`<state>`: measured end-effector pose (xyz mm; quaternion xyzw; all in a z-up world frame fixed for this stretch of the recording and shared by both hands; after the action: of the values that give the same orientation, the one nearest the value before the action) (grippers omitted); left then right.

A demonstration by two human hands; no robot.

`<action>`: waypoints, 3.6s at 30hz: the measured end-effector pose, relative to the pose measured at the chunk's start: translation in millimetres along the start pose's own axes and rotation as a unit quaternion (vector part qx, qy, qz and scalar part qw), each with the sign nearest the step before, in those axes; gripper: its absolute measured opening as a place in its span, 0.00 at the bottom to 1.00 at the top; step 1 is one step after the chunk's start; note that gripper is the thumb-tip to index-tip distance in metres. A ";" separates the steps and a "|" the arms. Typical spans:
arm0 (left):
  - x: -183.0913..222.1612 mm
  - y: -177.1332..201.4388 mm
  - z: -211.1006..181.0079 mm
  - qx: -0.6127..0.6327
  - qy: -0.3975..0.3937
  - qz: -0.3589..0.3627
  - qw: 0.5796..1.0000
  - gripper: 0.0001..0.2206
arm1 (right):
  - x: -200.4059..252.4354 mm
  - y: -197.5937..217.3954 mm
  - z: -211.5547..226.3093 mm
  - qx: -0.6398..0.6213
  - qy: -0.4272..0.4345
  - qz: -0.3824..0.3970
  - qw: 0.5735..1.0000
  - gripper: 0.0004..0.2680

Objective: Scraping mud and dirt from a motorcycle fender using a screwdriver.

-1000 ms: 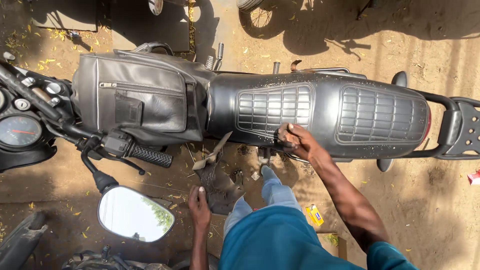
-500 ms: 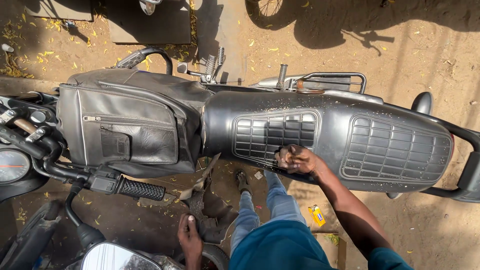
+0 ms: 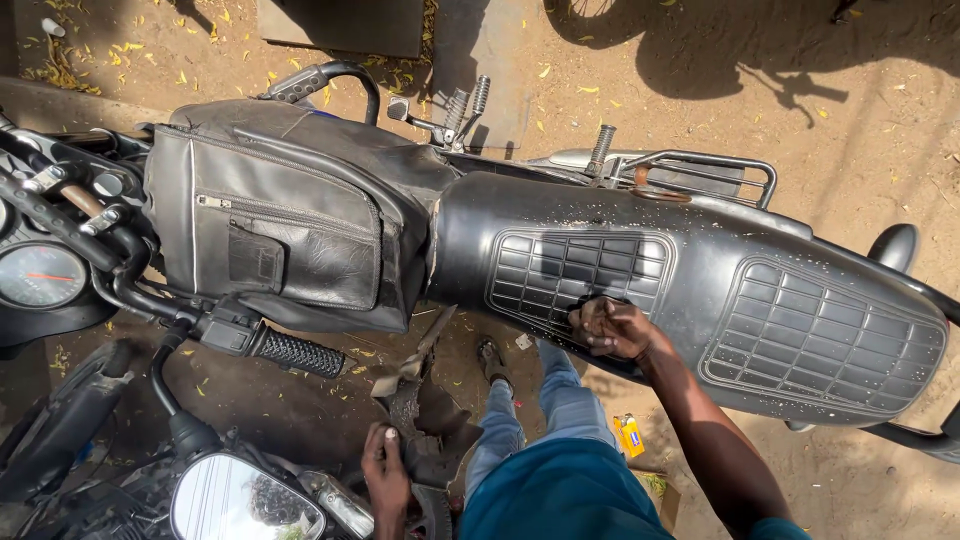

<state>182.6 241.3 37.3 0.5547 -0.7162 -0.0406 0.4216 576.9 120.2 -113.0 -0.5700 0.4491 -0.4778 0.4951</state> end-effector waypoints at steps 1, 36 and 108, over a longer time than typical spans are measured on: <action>0.1 -0.2 -0.1 0.004 0.002 -0.006 1.000 0.11 | 0.3 -2.4 0.6 0.001 -0.007 0.002 1.000 0.15; 177.9 80.4 214.5 0.313 -0.023 -0.315 0.896 0.11 | 14.8 -39.8 -97.8 0.278 -0.111 -0.121 0.946 0.16; 641.7 -95.0 474.6 0.522 0.174 -0.724 0.416 0.12 | 38.8 59.3 -536.9 0.843 -0.459 0.214 0.181 0.10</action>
<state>-71.7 -521.1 41.5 0.9765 0.1557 0.1480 -0.0191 48.9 2.9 -139.5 0.1909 -0.4266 -0.0981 0.8786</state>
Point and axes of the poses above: each hand's wrist, its own x-axis away from the middle knuckle, its own y-axis out of the back of the hand, z = x × y, the point moved 7 cm from there along -x, towards the middle knuckle, and after that the axes turned 9 degrees about y, right-handed, at the moved point
